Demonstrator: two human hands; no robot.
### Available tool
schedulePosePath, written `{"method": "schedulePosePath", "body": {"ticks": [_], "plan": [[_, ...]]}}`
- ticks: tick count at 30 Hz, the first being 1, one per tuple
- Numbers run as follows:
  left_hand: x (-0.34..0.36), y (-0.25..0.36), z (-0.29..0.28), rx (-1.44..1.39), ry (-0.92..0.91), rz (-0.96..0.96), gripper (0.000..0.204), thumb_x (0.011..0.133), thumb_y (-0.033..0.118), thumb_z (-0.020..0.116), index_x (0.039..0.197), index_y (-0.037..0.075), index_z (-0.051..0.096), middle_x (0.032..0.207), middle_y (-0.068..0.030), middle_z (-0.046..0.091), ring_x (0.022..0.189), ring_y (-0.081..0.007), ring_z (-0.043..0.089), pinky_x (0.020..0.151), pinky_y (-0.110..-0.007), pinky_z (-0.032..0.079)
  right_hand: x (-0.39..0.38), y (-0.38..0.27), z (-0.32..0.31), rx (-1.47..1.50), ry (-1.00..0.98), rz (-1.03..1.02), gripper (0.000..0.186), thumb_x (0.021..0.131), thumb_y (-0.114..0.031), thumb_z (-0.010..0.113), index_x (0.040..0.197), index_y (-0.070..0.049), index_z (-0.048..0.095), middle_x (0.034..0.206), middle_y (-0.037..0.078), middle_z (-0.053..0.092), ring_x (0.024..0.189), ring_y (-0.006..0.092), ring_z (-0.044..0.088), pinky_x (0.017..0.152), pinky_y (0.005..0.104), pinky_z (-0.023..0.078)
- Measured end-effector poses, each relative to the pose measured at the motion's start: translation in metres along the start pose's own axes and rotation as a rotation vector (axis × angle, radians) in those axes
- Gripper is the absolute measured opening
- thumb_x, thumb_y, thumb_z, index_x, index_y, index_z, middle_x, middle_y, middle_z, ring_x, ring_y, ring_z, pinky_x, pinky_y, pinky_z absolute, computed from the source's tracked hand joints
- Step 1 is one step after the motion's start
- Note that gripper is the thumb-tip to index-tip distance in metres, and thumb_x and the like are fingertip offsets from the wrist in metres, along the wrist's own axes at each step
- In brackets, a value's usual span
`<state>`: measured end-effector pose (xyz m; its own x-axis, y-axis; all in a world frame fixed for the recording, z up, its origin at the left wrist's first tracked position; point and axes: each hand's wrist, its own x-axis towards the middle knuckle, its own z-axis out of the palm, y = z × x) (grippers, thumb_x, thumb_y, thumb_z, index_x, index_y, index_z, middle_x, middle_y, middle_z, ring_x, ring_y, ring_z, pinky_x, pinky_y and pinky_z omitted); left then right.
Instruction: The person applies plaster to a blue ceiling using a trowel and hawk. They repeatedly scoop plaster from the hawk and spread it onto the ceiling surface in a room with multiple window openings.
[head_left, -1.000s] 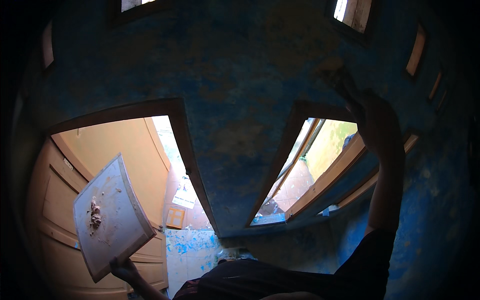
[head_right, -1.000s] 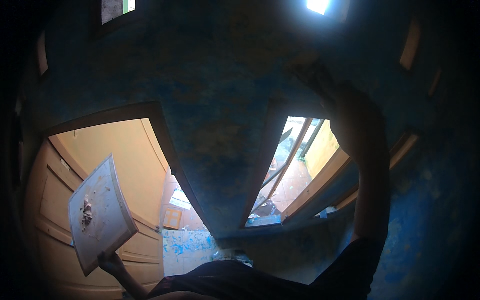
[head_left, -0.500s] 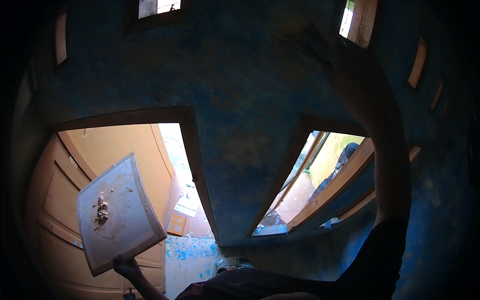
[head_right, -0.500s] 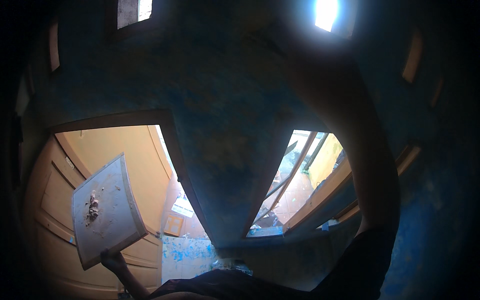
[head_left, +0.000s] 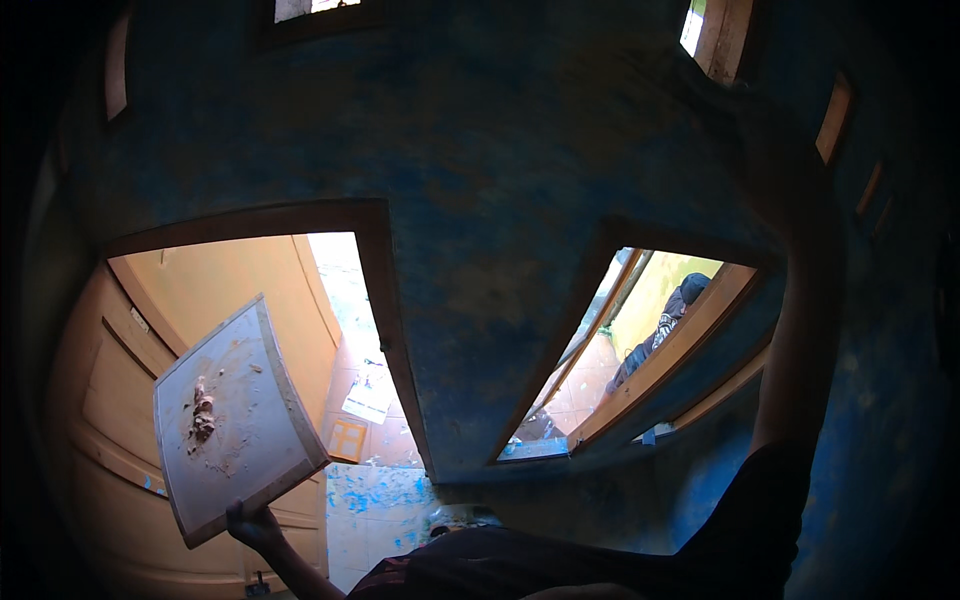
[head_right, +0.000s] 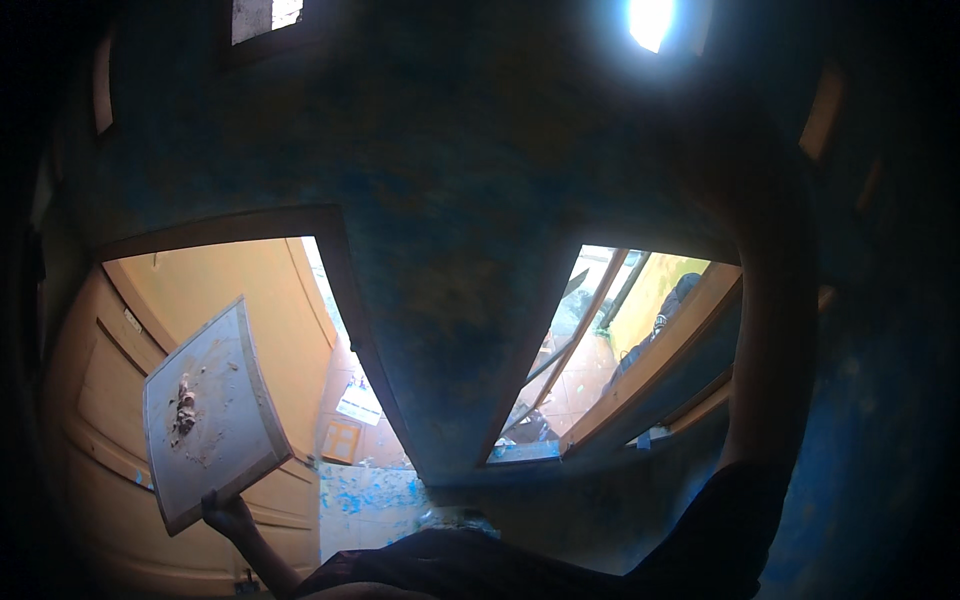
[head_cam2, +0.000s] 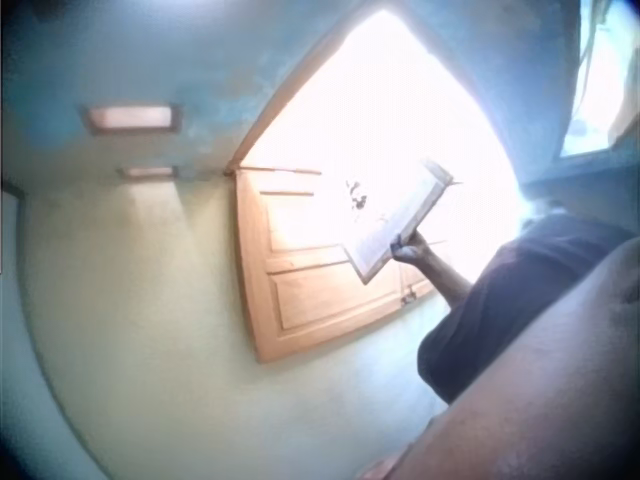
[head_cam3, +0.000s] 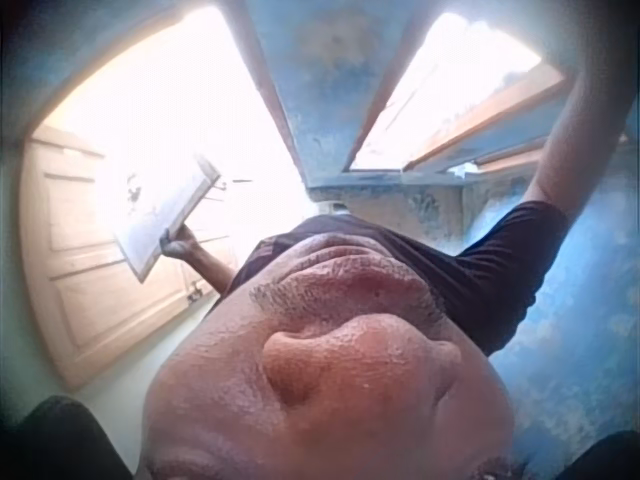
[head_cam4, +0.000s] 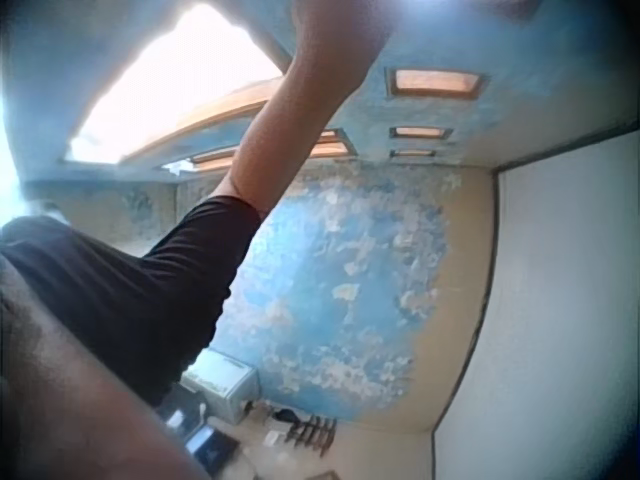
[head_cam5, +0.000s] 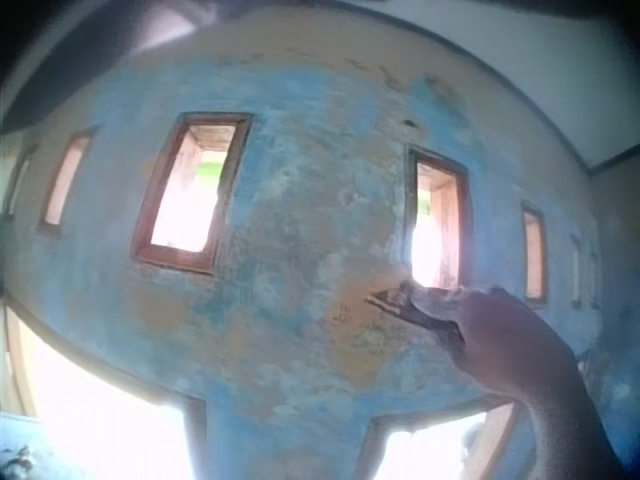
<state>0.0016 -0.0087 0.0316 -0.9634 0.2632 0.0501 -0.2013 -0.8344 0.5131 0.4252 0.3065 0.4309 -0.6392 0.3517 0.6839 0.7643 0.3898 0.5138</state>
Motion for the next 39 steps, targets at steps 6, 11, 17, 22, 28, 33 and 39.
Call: {"method": "schedulePosePath", "body": {"ticks": [6,11,17,22,28,33,39], "plan": [[0.009,-0.005,-0.014,0.031,-0.017,0.010,0.058,0.061,0.007,0.050,0.113,-0.005,0.028,0.105,-0.0160,0.042,0.099,-0.0276,0.041,0.087,-0.039,0.034,-0.004,-0.012,0.022,-0.129,0.029,0.003,0.027,0.078,-0.024,0.048,0.095,-0.002,0.049,0.093,0.015,0.052,0.087,0.0297,0.050,0.078,0.0347,0.039],[0.007,0.001,-0.011,0.043,-0.033,0.024,0.057,0.061,0.007,0.050,0.113,-0.005,0.028,0.105,-0.0156,0.042,0.099,-0.0276,0.041,0.087,-0.039,0.034,-0.055,-0.012,0.045,-0.047,-0.053,0.096,0.027,0.079,-0.024,0.047,0.095,-0.002,0.049,0.092,0.016,0.052,0.087,0.0301,0.050,0.078,0.0357,0.039],[0.011,0.001,-0.024,0.060,-0.048,0.018,0.056,0.062,0.008,0.050,0.113,-0.005,0.029,0.105,-0.0158,0.042,0.099,-0.0275,0.041,0.088,-0.039,0.033,-0.099,-0.026,0.062,0.245,-0.042,0.218,0.029,0.079,-0.022,0.046,0.101,-0.002,0.048,0.091,0.018,0.053,0.085,0.0311,0.051,0.075,0.0357,0.039],[0.011,0.000,-0.025,0.061,-0.009,0.017,0.050,0.064,0.008,0.050,0.109,-0.006,0.034,0.103,-0.0161,0.044,0.098,-0.0271,0.042,0.087,-0.039,0.033,-0.075,-0.051,0.109,0.183,0.347,0.152,0.032,0.079,-0.018,0.045,0.110,-0.010,0.045,0.091,0.017,0.053,0.081,0.0296,0.052,0.070,0.0324,0.041],[0.017,0.006,-0.036,0.290,0.018,0.140,0.043,0.066,0.008,0.048,0.104,-0.007,0.039,0.102,-0.0166,0.045,0.096,-0.0268,0.044,0.087,-0.039,0.034,-0.031,-0.078,0.115,0.458,0.379,0.475,0.036,0.074,-0.016,0.048,0.109,-0.011,0.045,0.092,0.017,0.051,0.083,0.0307,0.049,0.074,0.0357,0.039],[0.007,0.007,-0.012,0.110,-0.035,0.042,0.045,0.065,0.010,0.051,0.105,-0.006,0.038,0.102,-0.0156,0.045,0.097,-0.0259,0.043,0.087,-0.038,0.033,-0.032,-0.071,0.137,0.357,0.295,0.498,0.037,0.071,-0.016,0.050,0.107,-0.010,0.045,0.086,0.017,0.051,0.080,0.0309,0.050,0.072,0.0375,0.041],[0.006,0.003,-0.013,0.120,-0.003,0.079,0.050,0.063,0.009,0.051,0.108,-0.006,0.034,0.104,-0.0157,0.044,0.099,-0.0267,0.042,0.089,-0.039,0.032,-0.062,-0.069,0.137,0.536,0.171,0.465,0.033,0.073,-0.015,0.051,0.105,-0.007,0.047,0.084,0.018,0.051,0.076,0.0299,0.051,0.068,0.0349,0.040]]}}
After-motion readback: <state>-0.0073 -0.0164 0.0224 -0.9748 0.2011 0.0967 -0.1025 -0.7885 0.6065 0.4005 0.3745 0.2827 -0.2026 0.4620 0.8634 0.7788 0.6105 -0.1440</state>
